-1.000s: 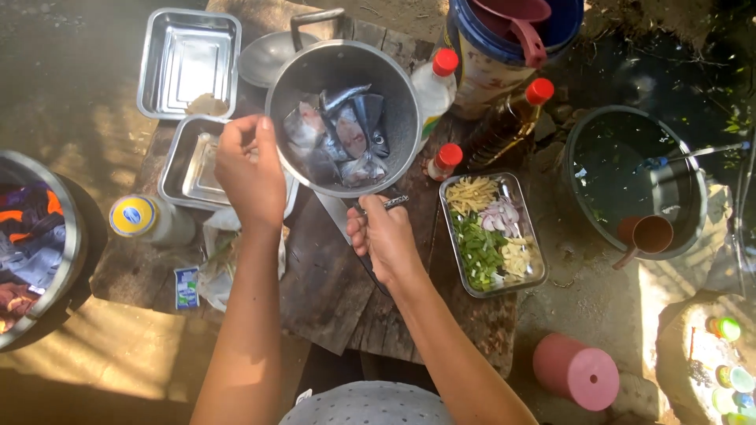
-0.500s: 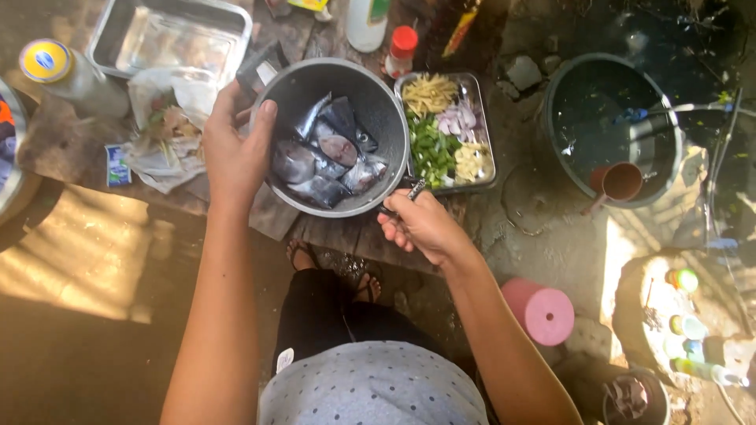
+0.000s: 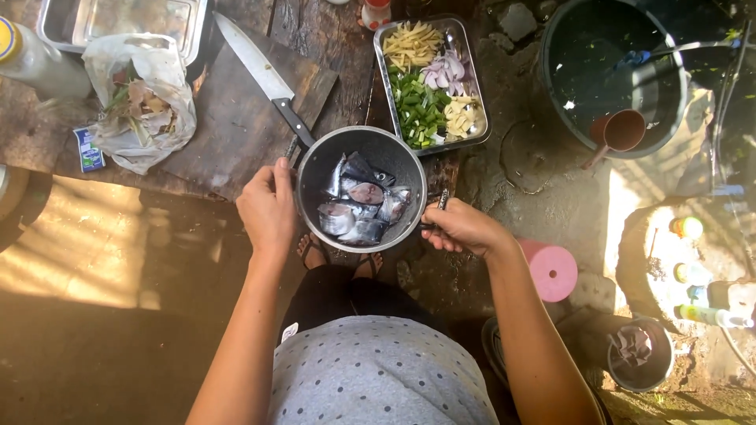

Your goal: Seasoning pieces of raw fish in a pot with various liquids and spices.

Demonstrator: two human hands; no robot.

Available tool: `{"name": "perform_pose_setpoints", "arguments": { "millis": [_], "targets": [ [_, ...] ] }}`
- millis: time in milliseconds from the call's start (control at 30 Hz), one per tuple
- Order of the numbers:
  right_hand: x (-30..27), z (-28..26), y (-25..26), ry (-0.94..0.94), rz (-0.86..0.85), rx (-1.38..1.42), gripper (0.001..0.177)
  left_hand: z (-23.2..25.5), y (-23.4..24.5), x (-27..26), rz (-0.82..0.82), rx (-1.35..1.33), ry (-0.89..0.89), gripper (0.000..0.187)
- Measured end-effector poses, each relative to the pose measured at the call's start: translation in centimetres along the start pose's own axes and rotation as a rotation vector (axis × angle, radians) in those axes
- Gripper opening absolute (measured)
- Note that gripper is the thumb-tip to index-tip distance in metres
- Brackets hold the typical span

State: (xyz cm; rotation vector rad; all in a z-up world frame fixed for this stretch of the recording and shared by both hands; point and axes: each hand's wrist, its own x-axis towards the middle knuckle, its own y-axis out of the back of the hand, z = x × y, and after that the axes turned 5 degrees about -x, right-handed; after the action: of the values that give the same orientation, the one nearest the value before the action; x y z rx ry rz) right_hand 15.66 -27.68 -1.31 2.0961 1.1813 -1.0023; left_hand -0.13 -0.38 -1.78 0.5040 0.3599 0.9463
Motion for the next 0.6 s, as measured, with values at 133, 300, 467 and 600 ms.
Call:
{"name": "perform_pose_setpoints", "arguments": {
  "millis": [133,300,467,600],
  "targets": [
    [0.7,-0.3,0.3,-0.02,0.02,-0.047,0.032,-0.8,-1.2,0.1,-0.025,0.028,0.029,0.045],
    [2.2,-0.8,1.3,-0.032,0.09,-0.1,0.029,-0.7,-2.3,1.0,-0.009,0.001,0.031,0.042],
    [3.4,-2.1,2.1,-0.013,0.085,-0.107,0.027,-0.3,-2.7,2.0,0.017,-0.047,0.078,0.041],
    [5.0,-3.1,3.1,-0.007,0.094,-0.145,0.027,0.5,-2.9,2.5,0.051,-0.1,0.115,0.04]
  ]
}}
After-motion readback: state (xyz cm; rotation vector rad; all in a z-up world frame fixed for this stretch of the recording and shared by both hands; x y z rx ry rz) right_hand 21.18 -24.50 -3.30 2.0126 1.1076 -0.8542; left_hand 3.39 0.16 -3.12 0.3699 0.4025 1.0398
